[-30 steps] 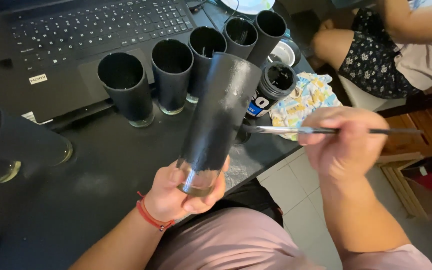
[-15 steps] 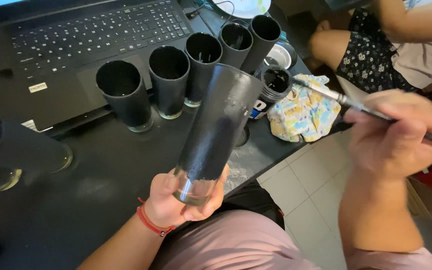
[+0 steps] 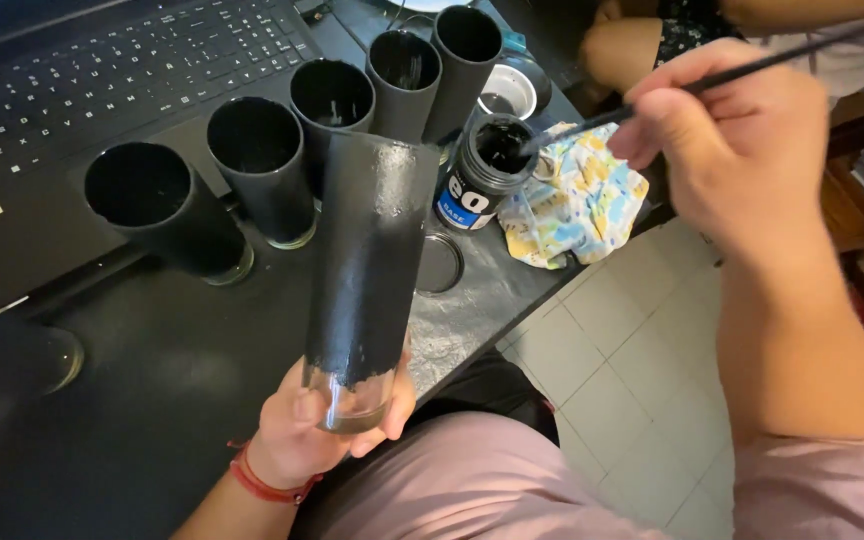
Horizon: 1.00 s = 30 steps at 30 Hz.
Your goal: The person is applying black paint to a cylindrical glass tube using a paintbrush while sitting at a desk.
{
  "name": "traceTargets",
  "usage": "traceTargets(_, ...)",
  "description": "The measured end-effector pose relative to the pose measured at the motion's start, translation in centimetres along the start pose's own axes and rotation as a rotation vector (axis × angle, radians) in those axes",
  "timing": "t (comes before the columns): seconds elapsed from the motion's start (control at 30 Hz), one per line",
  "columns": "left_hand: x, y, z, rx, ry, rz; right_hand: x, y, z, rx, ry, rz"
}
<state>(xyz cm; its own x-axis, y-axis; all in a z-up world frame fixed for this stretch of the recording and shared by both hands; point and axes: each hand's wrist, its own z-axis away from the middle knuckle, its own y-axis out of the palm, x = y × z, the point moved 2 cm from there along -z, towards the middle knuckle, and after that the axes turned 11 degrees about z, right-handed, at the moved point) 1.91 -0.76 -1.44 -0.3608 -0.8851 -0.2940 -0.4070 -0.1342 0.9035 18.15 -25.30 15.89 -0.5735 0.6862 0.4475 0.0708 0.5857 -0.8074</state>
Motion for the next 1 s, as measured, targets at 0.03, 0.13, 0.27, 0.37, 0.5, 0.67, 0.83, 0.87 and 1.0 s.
traceTargets(0.03, 0.0, -0.1, -0.1, -0.005, 0.0, -0.019, 0.1, 0.4, -0.2, -0.01, -0.001, 0.113)
traceTargets(0.13, 0.0, 0.4, -0.5, -0.001, 0.025, -0.1, -1.5, 2.6, -1.6, 0.014, -0.086, 0.303)
traceTargets(0.27, 0.1, 0.3, -0.3, -0.03, 0.012, -0.09, -3.4, 5.0, -2.8, 0.012, -0.284, 0.29)
traceTargets(0.37, 0.0, 0.2, -0.3, -0.057, 0.006, -0.11, -3.5, 5.9, -3.2, 0.086, -0.223, 0.217)
traceTargets(0.5, -0.1, 0.4, -0.4, -0.07, -0.015, -0.106, -3.2, 6.2, -3.9, 0.175, -0.168, 0.246)
traceTargets(0.67, -0.2, 0.5, -0.6, -0.061, 0.021, -0.128, -3.2, 6.6, -4.4, 0.308, -0.044, 0.221)
traceTargets(0.83, 0.1, 0.1, -0.3, -0.039, 0.03, -0.069, -3.8, 5.8, -4.3, 0.242, 0.019, 0.237)
traceTargets(0.87, 0.0, 0.5, -0.5, -0.037, 0.028, -0.07, -3.8, 5.9, -4.4, 0.241, 0.02, 0.238)
traceTargets(1.0, -0.2, 1.3, -0.8, -0.086, 0.038, -0.155, -3.2, 6.7, -4.3, 0.19, -0.221, 0.28)
